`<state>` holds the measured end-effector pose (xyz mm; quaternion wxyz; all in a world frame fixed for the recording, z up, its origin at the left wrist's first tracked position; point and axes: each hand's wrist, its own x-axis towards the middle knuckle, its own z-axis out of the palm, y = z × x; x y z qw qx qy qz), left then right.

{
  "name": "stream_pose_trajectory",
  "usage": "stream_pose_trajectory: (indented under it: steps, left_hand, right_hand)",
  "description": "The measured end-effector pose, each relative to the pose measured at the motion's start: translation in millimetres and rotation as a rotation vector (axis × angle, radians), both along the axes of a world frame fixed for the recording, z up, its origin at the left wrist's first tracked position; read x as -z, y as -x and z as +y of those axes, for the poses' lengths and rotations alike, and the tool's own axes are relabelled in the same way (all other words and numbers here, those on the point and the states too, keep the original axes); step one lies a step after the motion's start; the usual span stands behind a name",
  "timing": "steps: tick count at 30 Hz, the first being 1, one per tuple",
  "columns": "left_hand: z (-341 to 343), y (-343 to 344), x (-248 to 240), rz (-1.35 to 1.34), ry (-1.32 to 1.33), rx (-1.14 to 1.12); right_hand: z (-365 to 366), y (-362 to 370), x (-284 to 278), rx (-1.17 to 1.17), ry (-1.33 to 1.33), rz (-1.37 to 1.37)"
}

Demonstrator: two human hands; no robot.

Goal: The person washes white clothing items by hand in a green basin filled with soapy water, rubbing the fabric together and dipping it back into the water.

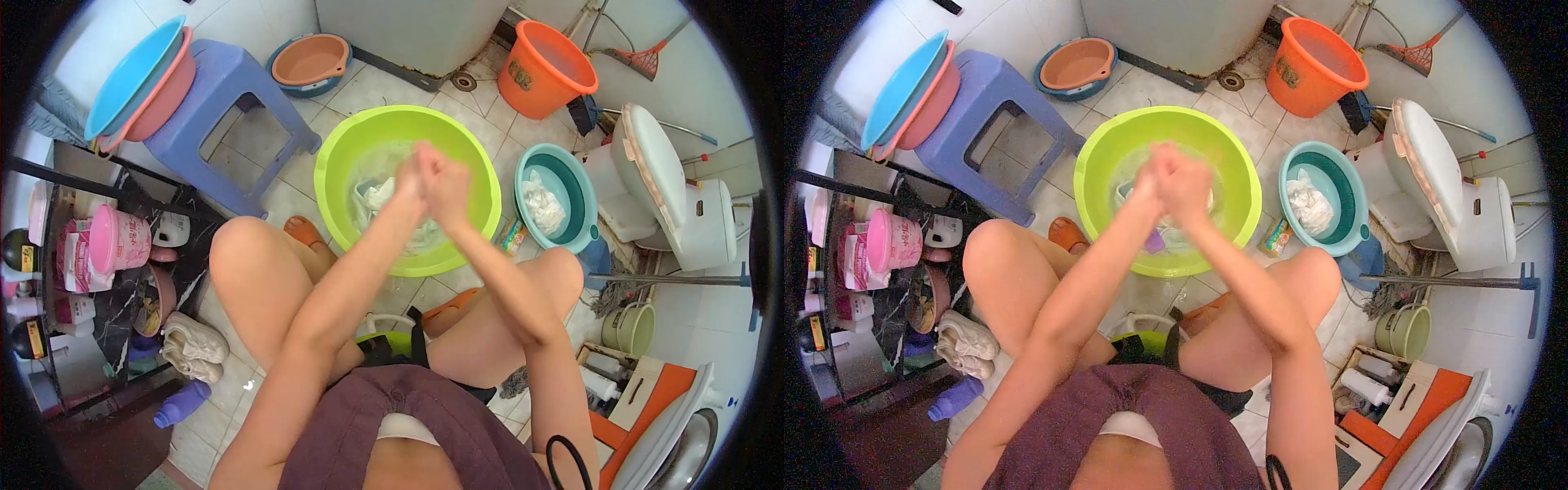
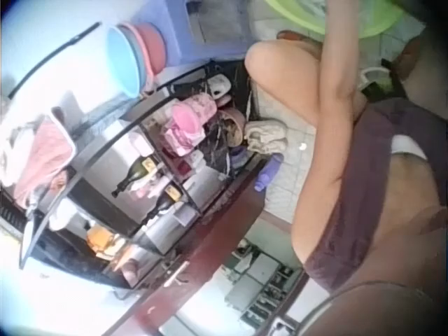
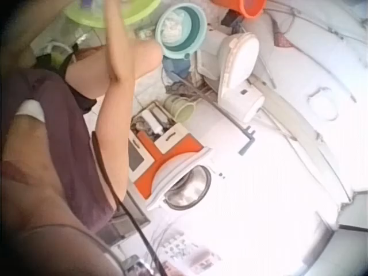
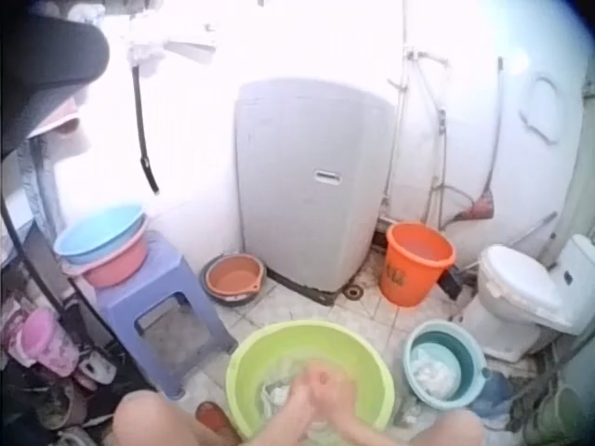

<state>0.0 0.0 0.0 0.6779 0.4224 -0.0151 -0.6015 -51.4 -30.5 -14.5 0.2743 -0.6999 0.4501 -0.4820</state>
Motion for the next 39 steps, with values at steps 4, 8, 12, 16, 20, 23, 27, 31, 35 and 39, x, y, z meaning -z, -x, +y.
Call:
stream_pose_trajectory:
  steps: [4,8,12,16,20,23,27,31,35,39]
  left_hand:
    - [-16,43,1,0.213,0.223,0.127]
    - [-15,15,4,0.233,0.128,0.062]
    - [-8,46,-12,0.044,-0.034,0.107]
    - [-10,17,1,0.144,0.065,0.179]
    - [-10,2,-39,0.011,0.016,0.242]
    - [-4,-18,-57,-0.032,0.138,0.115]
    - [0,-20,-56,-0.154,0.185,0.141]
    - [0,-24,-63,-0.303,0.212,0.102]
    - [-2,-26,-61,-0.649,0.234,0.015]
    - [0,-34,-64,-0.891,0.03,0.095]
  right_hand:
    - [-17,41,-56,-0.015,-0.066,0.261]
    - [17,20,-63,-0.11,0.101,0.17]
    - [-19,40,-33,0.088,-0.212,0.194]
    - [-3,28,-45,-0.023,0.035,0.188]
    - [-37,50,-67,-0.091,-0.45,-0.133]
    - [-27,63,-83,-0.285,-0.659,-0.338]
    - [-13,65,-94,-0.374,-0.912,-0.426]
    - [-4,68,-112,-0.504,-0.948,-0.393]
    - [-13,75,-103,-0.599,-0.878,-0.308]
    - [-14,73,-104,-0.521,-0.735,-0.331]
